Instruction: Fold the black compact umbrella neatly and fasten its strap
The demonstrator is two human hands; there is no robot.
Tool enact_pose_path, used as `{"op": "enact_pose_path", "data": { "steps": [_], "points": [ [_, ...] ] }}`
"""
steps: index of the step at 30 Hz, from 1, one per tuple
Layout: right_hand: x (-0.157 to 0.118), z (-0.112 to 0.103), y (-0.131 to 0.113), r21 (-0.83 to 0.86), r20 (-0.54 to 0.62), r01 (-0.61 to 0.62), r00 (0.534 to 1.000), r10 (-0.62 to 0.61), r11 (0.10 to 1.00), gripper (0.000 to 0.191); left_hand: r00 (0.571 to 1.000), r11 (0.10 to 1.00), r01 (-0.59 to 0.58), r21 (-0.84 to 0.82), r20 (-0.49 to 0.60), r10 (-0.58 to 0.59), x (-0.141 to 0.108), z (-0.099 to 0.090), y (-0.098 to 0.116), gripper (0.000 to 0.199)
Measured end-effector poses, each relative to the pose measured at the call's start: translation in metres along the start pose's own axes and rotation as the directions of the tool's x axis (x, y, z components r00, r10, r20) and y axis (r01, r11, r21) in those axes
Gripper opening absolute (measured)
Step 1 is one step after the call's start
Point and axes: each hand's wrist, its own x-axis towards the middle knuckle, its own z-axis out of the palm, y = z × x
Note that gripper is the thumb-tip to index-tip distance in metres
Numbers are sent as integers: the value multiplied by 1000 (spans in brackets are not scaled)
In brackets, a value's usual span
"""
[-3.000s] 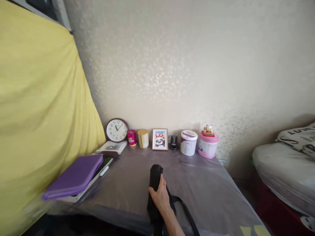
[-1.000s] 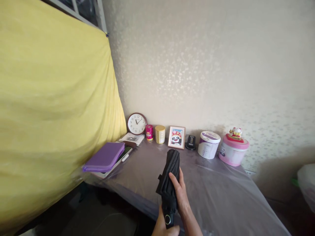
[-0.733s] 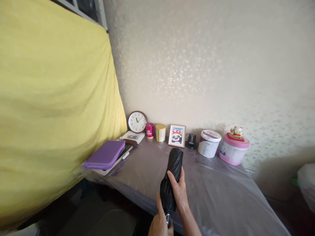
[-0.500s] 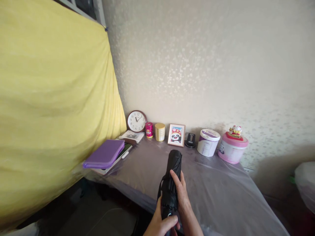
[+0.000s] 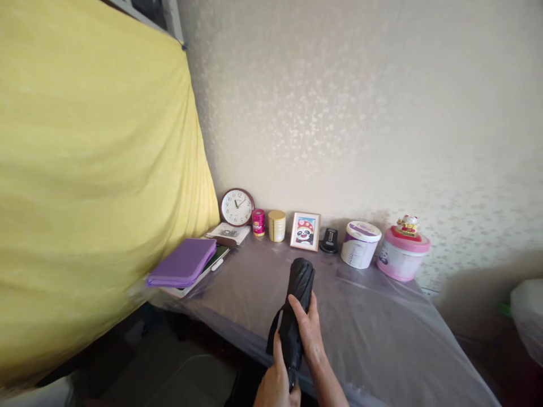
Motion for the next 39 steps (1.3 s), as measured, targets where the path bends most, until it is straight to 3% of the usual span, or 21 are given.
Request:
{"op": "enact_pose_path", "data": {
  "steps": [3,5,8,11,13,17,19,22,26,29,31,35,37,39],
  "points": [
    [-3,-3,-4,99,55,-85,995,80,991,66,990,937,-53,-346,108,95,-6,-12,9,89],
    [-7,-5,-7,171,107,-140,987,123,975,61,961,805,40,-591,245,132,-10,-16,15,87],
    [-11,-7,-9,224,146,-181,978,150,958,54,919,673,157,-722,356,168,-13,-16,22,77],
    [-10,-9,-9,181,164,-155,978,125,971,50,946,742,130,-658,306,106,-14,-9,25,57],
    [-8,-10,-9,121,144,-102,986,84,987,51,969,812,82,-578,238,71,-12,-4,22,55],
    [-3,-10,-9,15,37,11,999,-12,1000,54,995,937,-84,-338,27,99,-3,5,6,77],
    [-2,-10,-6,24,16,10,1000,-10,1000,54,997,983,-69,-169,-35,64,0,5,0,84],
    [-2,-11,-1,93,12,-57,998,56,994,54,998,986,-65,-155,7,66,-2,-1,2,90],
    [-3,-15,2,203,72,-159,986,147,966,53,964,839,14,-544,230,132,-5,-12,18,91],
    [-2,-17,-1,201,114,-182,980,162,963,54,948,774,111,-624,301,106,-1,-9,21,87],
    [0,-17,-4,138,73,-139,989,130,981,53,968,834,80,-546,243,66,4,-2,18,86],
    [3,-14,-4,-3,-52,-45,998,45,999,53,994,965,-104,-242,-44,96,10,7,9,91],
    [3,-13,-2,-11,-57,-51,997,51,999,53,992,985,-110,-130,-79,100,9,4,7,90],
    [2,-13,1,31,-39,-84,996,85,996,54,988,978,-155,-143,-33,152,7,-2,9,93]
  ]
}}
